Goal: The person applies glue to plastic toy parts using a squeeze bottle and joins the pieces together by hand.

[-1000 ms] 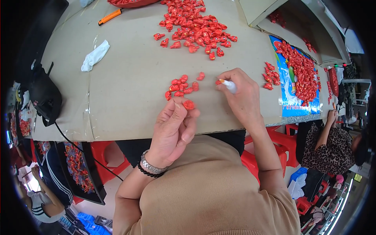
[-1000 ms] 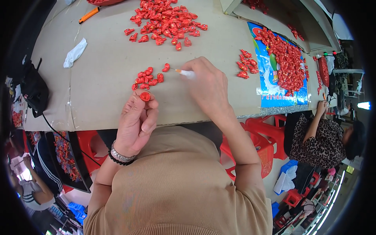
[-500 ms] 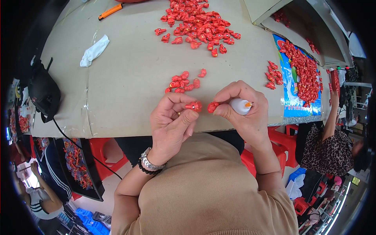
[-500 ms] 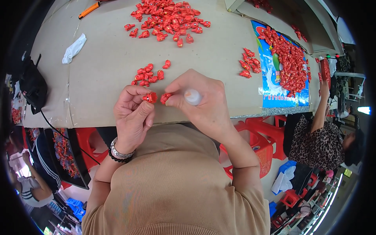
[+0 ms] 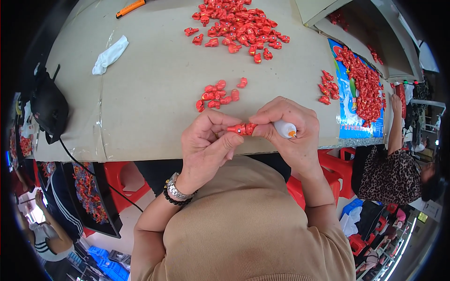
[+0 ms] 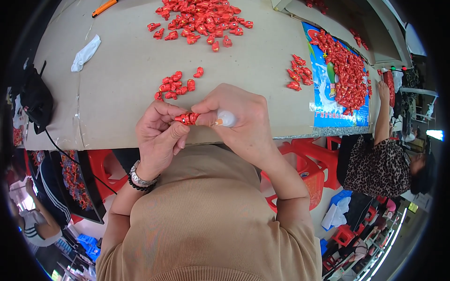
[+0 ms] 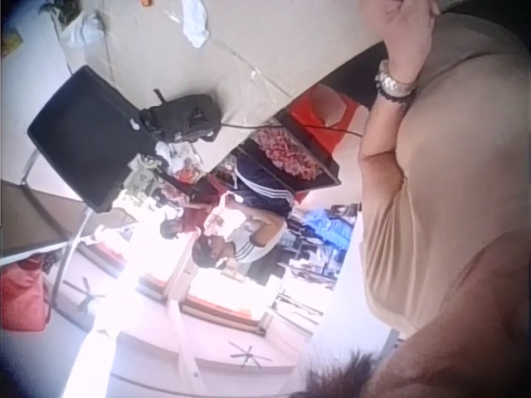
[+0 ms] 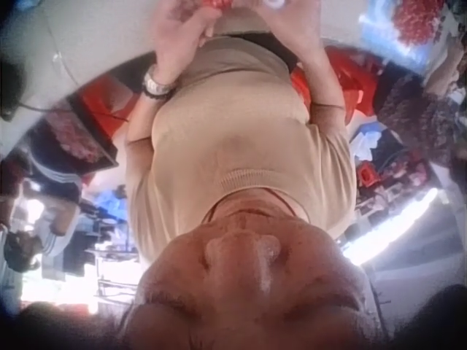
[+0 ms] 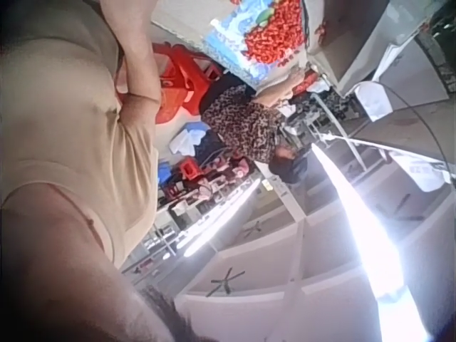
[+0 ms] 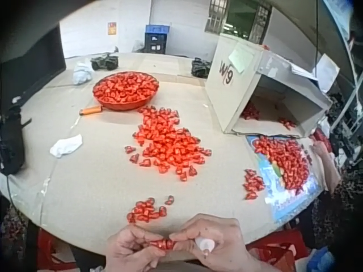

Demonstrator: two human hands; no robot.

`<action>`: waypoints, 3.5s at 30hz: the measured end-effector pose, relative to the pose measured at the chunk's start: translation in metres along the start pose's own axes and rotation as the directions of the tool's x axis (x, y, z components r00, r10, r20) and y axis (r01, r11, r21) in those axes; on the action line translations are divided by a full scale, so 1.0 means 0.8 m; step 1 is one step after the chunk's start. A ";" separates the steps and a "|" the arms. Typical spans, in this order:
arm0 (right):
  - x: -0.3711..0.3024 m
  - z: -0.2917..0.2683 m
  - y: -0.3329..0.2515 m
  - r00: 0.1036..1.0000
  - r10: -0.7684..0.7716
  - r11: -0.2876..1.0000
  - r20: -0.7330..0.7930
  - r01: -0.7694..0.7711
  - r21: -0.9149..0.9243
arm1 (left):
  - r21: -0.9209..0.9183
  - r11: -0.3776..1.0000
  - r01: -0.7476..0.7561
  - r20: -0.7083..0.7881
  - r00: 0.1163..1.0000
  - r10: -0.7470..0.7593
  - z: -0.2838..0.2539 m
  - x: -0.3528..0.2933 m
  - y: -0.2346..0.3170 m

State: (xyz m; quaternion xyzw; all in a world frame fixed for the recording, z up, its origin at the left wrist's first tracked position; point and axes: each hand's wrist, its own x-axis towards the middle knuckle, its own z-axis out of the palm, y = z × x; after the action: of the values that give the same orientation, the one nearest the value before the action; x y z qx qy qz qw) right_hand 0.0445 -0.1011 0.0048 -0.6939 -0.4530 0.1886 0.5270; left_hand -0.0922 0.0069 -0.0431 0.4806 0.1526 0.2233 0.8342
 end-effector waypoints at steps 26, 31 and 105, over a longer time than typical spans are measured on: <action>-0.007 0.001 0.042 0.993 -0.094 0.985 0.078 0.081 0.154 | 0.387 0.885 -0.258 0.172 0.963 0.206 -0.010 0.011 -0.004; -0.004 0.001 0.043 0.993 -0.089 0.984 0.081 0.075 0.159 | 0.369 0.895 -0.252 0.167 0.965 0.203 -0.008 0.014 -0.005; -0.017 -0.178 0.096 0.728 0.017 0.780 -0.685 -0.439 -0.446 | 0.886 -0.345 -0.311 0.401 0.887 0.230 -0.045 0.207 0.057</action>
State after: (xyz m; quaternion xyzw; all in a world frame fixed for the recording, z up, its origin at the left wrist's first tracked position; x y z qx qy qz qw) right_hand 0.1756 -0.1945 -0.0145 -0.8939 -0.1832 -0.1437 0.3831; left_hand 0.0218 0.1394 -0.0281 0.9717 0.1275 0.1925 0.0506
